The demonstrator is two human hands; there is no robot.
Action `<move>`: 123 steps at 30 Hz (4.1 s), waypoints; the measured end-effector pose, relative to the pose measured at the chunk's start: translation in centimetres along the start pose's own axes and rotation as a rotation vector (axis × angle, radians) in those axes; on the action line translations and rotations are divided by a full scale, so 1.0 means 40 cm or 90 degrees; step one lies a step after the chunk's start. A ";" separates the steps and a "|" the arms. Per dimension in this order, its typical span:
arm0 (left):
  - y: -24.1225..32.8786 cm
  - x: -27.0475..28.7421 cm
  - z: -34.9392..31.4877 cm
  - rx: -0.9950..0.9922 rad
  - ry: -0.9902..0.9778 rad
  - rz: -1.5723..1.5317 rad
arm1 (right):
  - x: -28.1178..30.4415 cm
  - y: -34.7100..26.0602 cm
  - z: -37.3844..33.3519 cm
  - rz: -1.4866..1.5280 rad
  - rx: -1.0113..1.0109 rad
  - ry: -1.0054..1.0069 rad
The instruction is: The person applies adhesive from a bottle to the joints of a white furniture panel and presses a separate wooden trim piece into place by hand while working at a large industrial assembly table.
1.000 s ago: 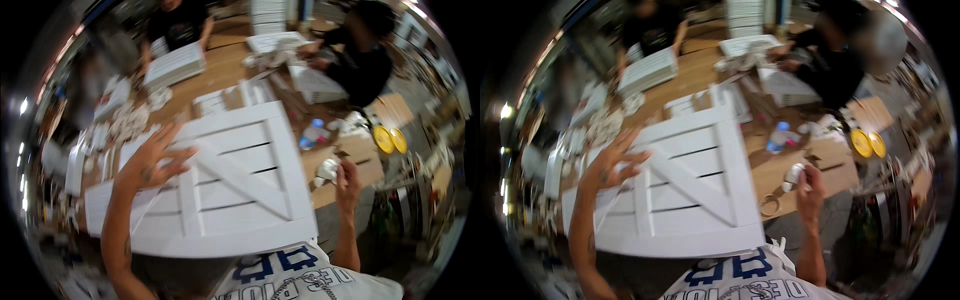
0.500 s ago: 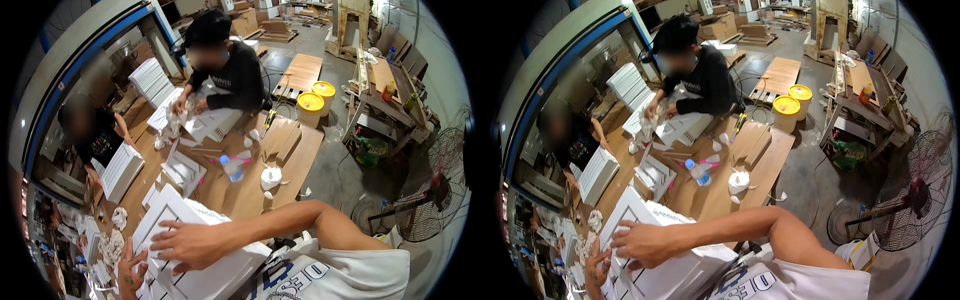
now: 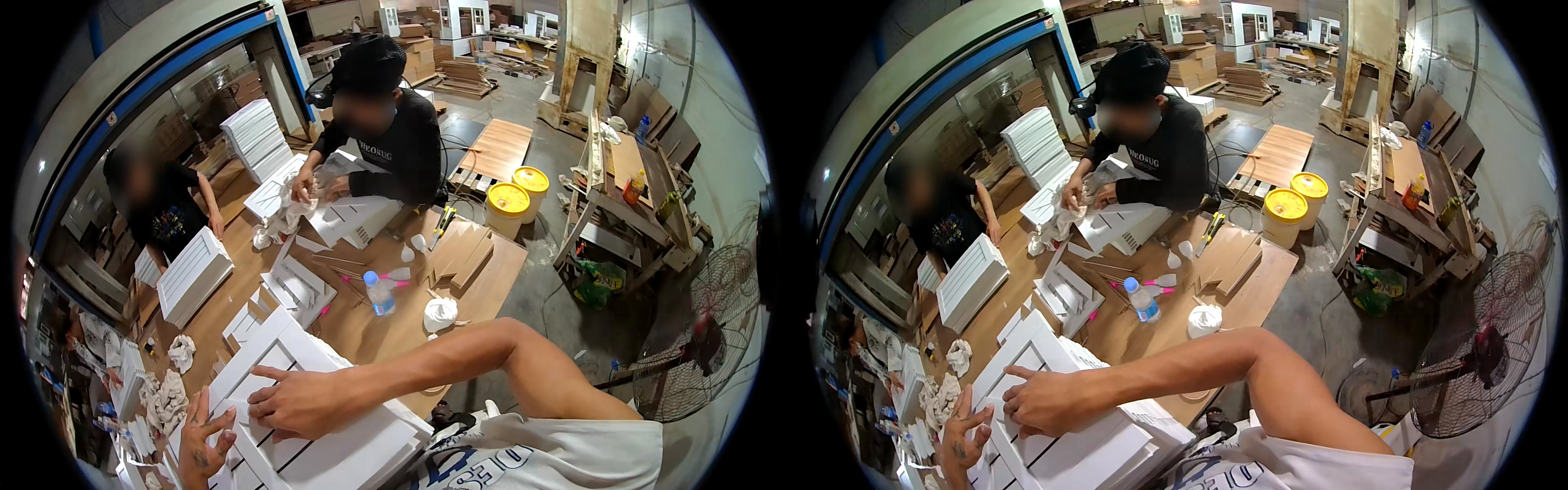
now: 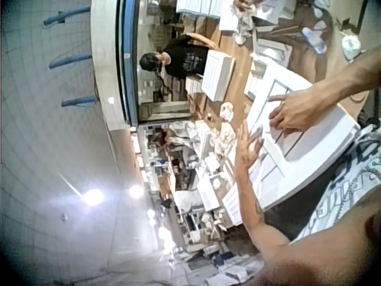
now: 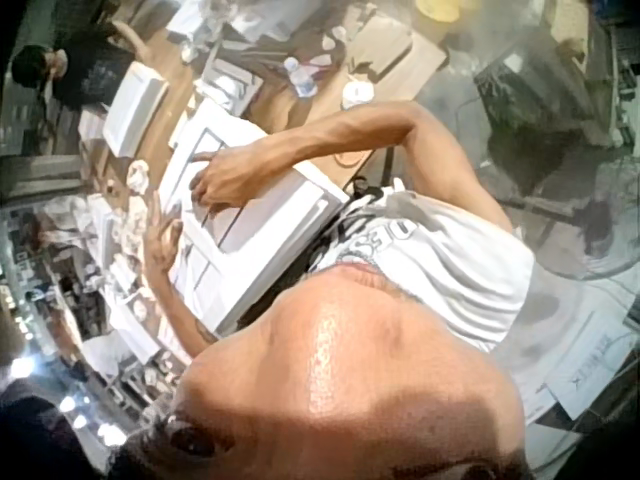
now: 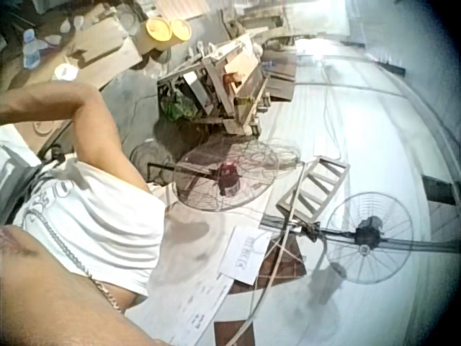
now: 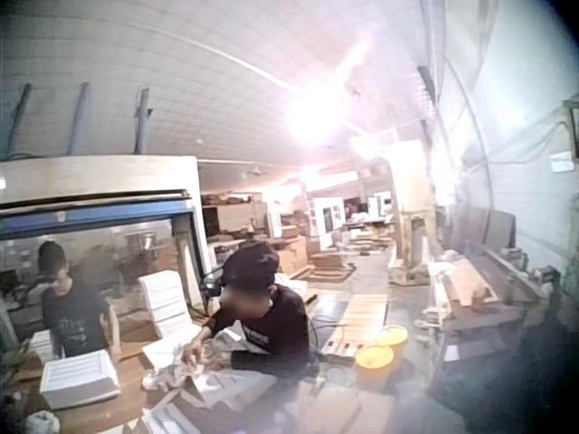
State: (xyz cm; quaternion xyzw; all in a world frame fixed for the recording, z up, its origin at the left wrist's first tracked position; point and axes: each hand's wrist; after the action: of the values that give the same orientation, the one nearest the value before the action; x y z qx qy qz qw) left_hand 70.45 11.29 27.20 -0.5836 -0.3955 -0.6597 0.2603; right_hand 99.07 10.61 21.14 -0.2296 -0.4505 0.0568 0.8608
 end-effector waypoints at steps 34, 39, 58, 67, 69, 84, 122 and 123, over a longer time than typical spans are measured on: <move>-0.033 -0.023 -0.024 0.014 0.055 0.023 | 0.062 -0.043 0.097 -0.108 -0.110 -0.209; -0.042 -0.032 -0.031 0.022 0.064 0.047 | 0.057 -0.053 0.108 -0.092 -0.130 -0.208; -0.017 -0.020 0.001 -0.008 0.046 0.028 | 0.036 -0.029 0.084 -0.028 -0.121 -0.101; -0.017 -0.027 0.008 -0.015 0.067 0.000 | 0.013 0.014 0.074 -0.090 -0.030 0.035; -0.020 -0.023 -0.001 -0.019 0.072 0.031 | 0.027 0.005 0.086 -0.079 -0.059 -0.031; -0.015 -0.034 -0.004 -0.010 0.070 0.001 | -0.010 0.059 0.104 0.021 -0.003 0.047; -0.055 -0.035 -0.011 -0.050 0.068 0.096 | -0.016 0.072 0.103 -0.034 -0.009 0.007; -0.060 -0.055 0.007 -0.047 0.062 0.087 | -0.005 0.077 0.093 -0.052 -0.036 -0.031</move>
State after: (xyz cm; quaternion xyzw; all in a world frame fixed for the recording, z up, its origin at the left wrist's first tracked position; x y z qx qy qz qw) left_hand 69.07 12.59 24.53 -0.5855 -0.3172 -0.6821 0.3022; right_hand 96.30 14.56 21.43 -0.2336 -0.4817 0.0143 0.8445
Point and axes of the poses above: each hand's wrist, its own z-axis towards the middle knuckle, its own x-axis out of the back of the hand, y = z × x, and after that the axes turned 9 degrees about z, right-handed
